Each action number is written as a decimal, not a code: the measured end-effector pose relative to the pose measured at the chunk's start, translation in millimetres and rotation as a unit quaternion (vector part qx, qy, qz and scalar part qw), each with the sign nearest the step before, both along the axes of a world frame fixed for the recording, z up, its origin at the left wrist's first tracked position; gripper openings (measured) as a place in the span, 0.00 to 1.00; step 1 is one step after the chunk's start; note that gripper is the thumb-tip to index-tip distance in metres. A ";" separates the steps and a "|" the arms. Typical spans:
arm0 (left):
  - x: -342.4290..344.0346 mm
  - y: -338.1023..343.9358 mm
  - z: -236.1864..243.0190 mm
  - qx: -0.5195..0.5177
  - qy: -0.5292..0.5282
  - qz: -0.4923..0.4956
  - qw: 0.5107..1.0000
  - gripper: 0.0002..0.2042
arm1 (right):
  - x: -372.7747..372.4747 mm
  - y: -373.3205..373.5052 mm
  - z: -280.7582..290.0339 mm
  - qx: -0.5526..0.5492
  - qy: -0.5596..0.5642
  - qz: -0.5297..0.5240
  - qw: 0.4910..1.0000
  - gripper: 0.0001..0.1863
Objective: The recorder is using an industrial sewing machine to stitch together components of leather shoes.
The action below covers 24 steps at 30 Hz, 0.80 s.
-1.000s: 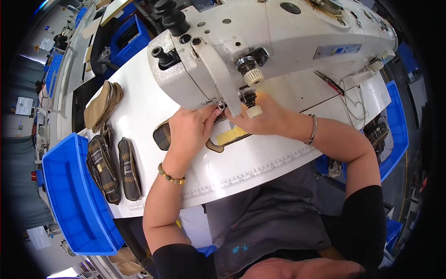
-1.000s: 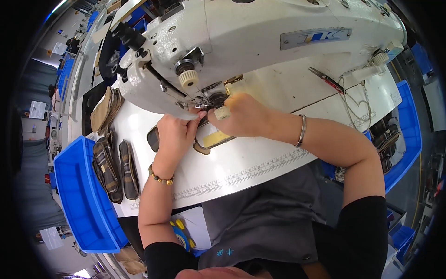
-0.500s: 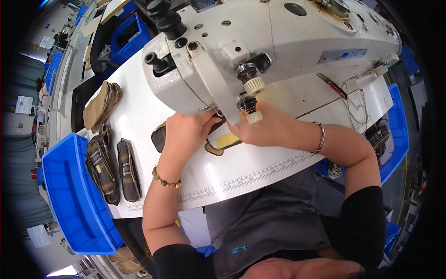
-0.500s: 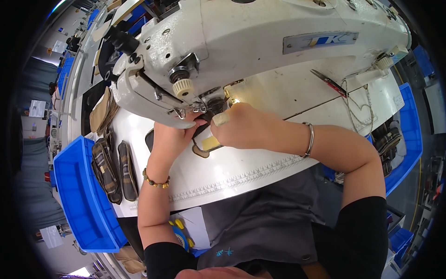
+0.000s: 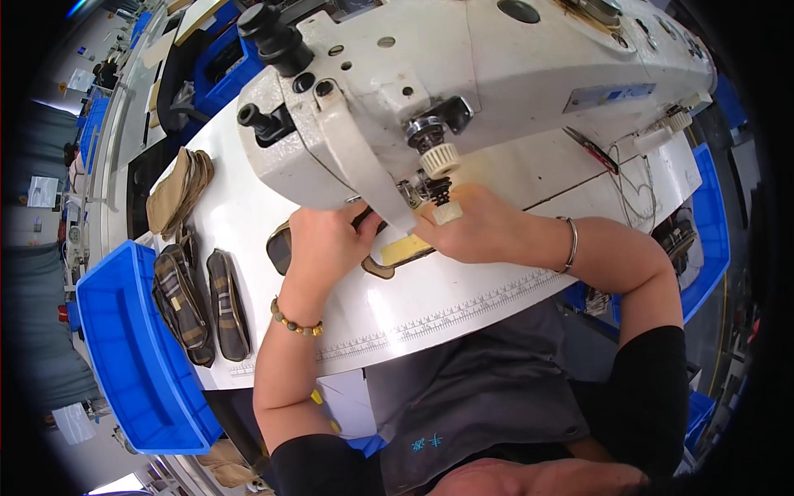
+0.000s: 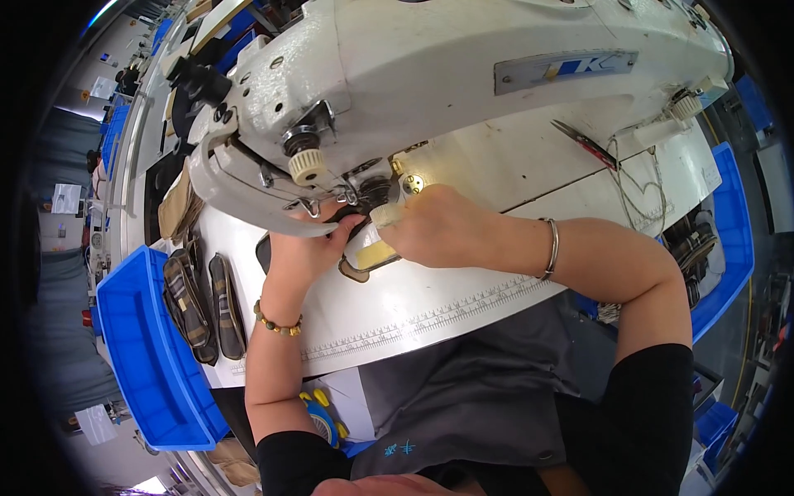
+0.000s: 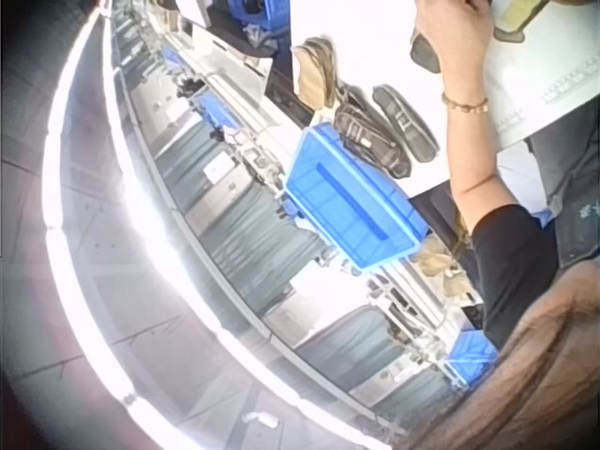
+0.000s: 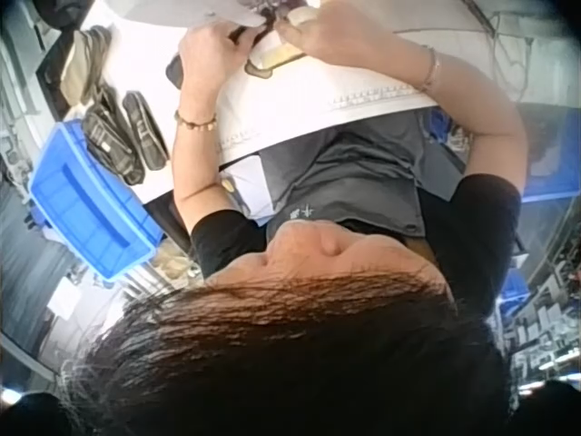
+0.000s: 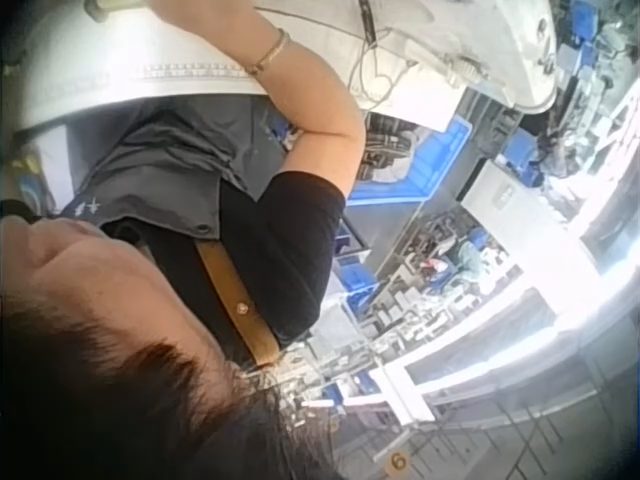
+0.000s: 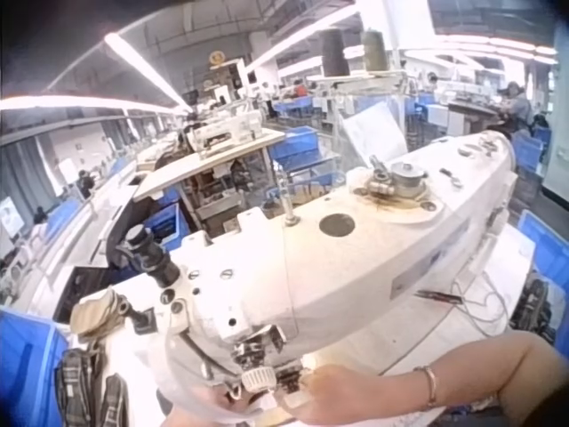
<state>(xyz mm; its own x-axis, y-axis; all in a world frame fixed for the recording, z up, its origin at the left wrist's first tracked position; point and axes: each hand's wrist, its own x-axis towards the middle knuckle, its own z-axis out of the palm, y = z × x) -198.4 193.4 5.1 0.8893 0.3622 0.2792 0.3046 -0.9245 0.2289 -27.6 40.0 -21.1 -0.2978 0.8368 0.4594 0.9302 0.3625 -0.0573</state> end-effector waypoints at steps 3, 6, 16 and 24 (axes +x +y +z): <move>0.6 0.2 2.4 0.018 -0.024 -0.019 0.999 0.12 | -1.8 1.6 2.3 -0.005 0.014 0.001 1.000 0.04; 1.2 0.3 2.6 0.013 -0.014 -0.008 1.000 0.12 | 4.3 2.2 -4.2 -0.045 -0.008 0.002 0.999 0.11; 9.8 0.5 8.1 0.022 -0.022 0.004 1.000 0.14 | 9.4 7.3 -6.3 -0.078 0.017 -0.030 0.996 0.14; 10.6 3.9 6.6 0.007 0.007 0.015 1.000 0.14 | 11.5 9.9 -9.2 -0.025 0.019 -0.027 0.999 0.05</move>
